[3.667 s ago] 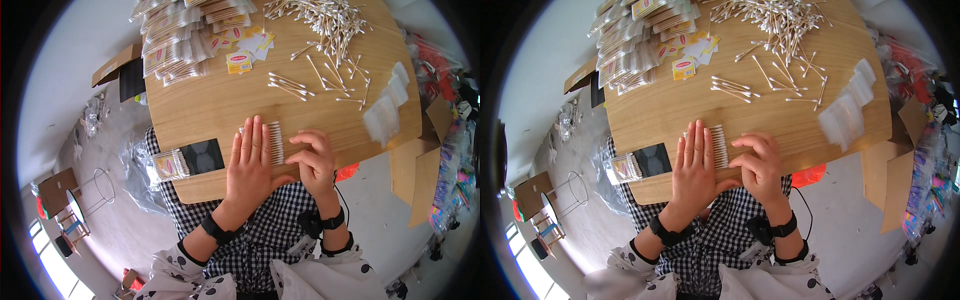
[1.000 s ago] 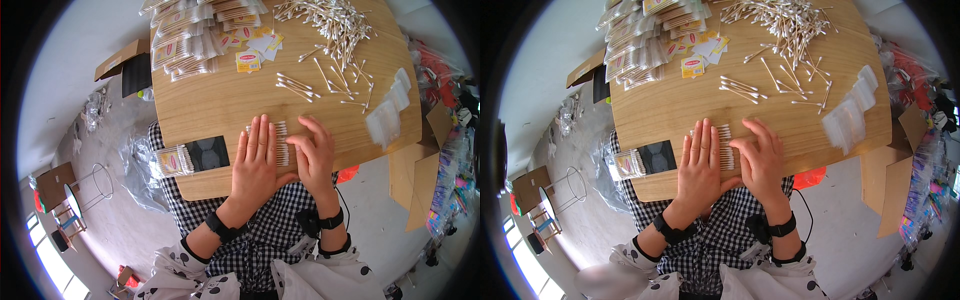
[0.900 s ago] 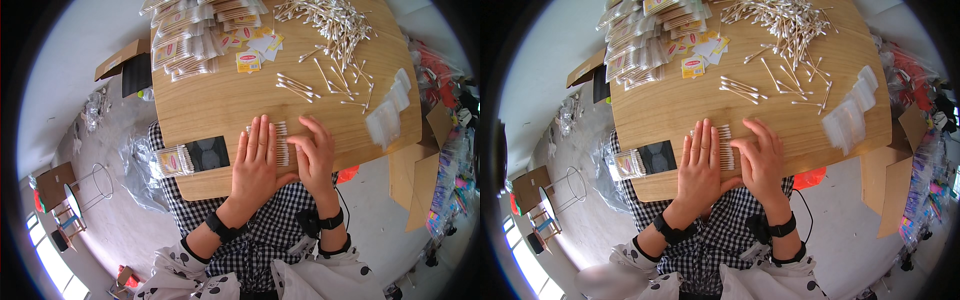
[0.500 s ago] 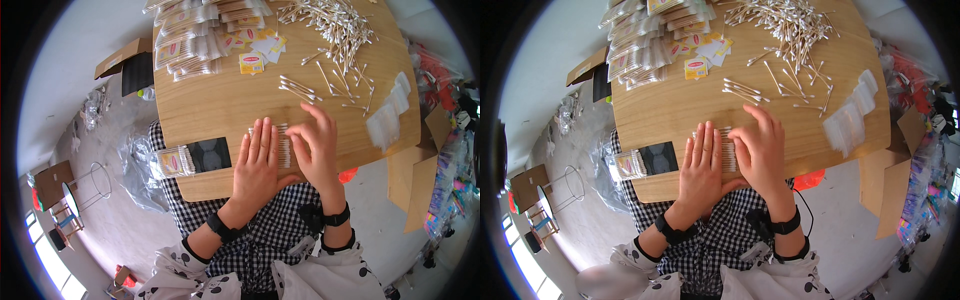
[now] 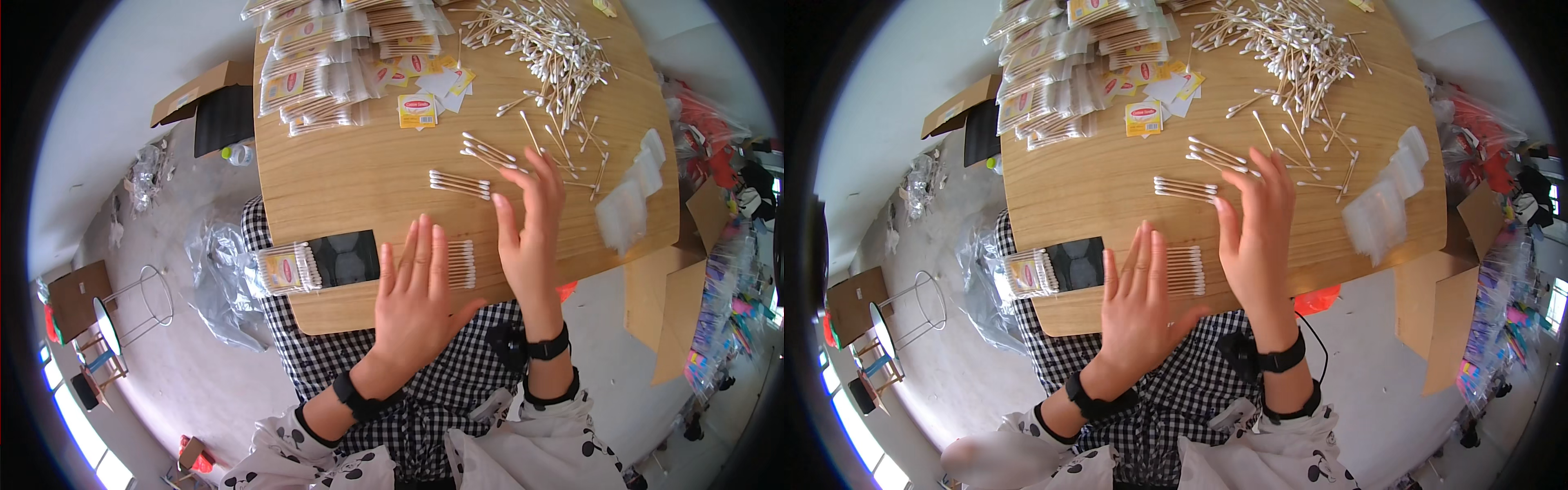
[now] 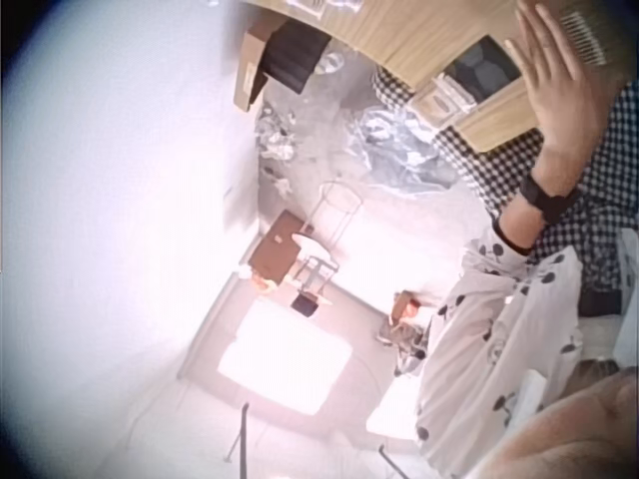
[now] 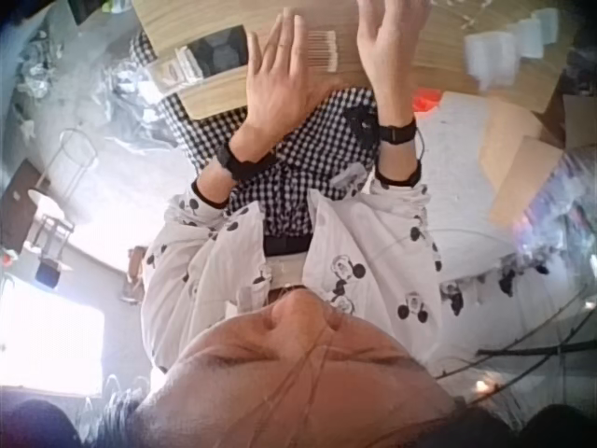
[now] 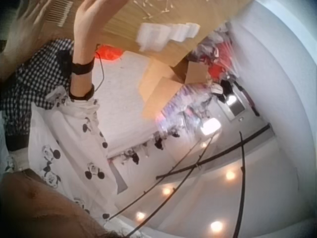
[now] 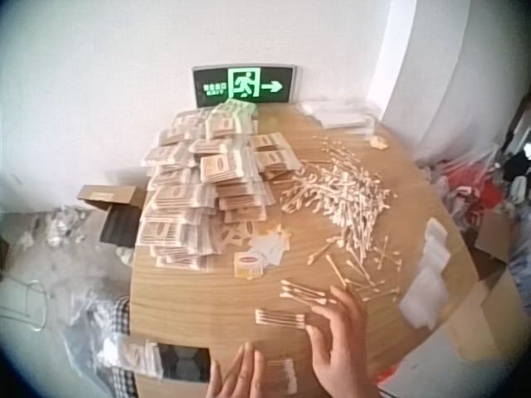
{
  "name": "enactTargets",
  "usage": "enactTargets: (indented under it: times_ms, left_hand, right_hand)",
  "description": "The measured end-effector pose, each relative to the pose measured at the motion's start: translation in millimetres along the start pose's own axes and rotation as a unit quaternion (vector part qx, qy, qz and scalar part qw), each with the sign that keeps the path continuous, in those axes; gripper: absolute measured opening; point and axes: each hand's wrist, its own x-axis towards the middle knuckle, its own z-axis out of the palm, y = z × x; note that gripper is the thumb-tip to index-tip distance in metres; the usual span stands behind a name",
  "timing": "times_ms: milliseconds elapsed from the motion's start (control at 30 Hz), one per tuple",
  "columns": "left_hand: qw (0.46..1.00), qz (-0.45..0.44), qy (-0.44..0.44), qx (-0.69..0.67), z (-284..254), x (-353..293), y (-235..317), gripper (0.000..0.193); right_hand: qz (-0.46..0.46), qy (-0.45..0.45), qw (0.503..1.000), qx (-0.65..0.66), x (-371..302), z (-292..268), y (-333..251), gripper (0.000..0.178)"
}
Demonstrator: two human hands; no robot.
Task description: Manually align and pack bundles of cotton swabs into small plastic bags.
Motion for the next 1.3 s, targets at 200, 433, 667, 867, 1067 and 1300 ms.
enactTargets:
  times_ms: [200, 433, 667, 867, 1067, 1300]
  left_hand:
    - [0.848, -0.078, 0.197, -0.485, 5.6, -5.5, -20.7, 0.072]
    - [0.753, -0.084, 0.224, -0.613, 21.6, -0.2, -5.7, 0.081]
    - [0.719, -0.101, 0.224, -0.65, 16.4, -0.8, -1.1, 0.077]
    - [0.71, -0.137, 0.292, -0.625, 3.2, -4.8, -17.8, 0.08]
    - [0.702, -0.128, 0.294, -0.636, -0.2, -7.6, -31.5, 0.08]
    - [0.868, -0.211, 0.355, -0.275, -49.1, -25.8, -110.1, 0.052]
  right_hand:
    - [0.073, -0.031, 0.997, 0.01, -34.4, 11.9, -30.2, 0.053]
    - [0.044, -0.099, 0.985, -0.135, -32.6, 47.9, -51.7, 0.058]
    - [-0.014, -0.132, 0.988, -0.076, -28.3, 50.4, -60.0, 0.058]
    - [-0.043, -0.134, 0.986, -0.091, -22.3, 65.4, -68.7, 0.056]
    - [-0.059, -0.108, 0.992, -0.013, -12.2, 91.6, -97.9, 0.057]
    - [-0.086, -0.135, 0.982, -0.101, -8.4, 88.7, -92.4, 0.058]
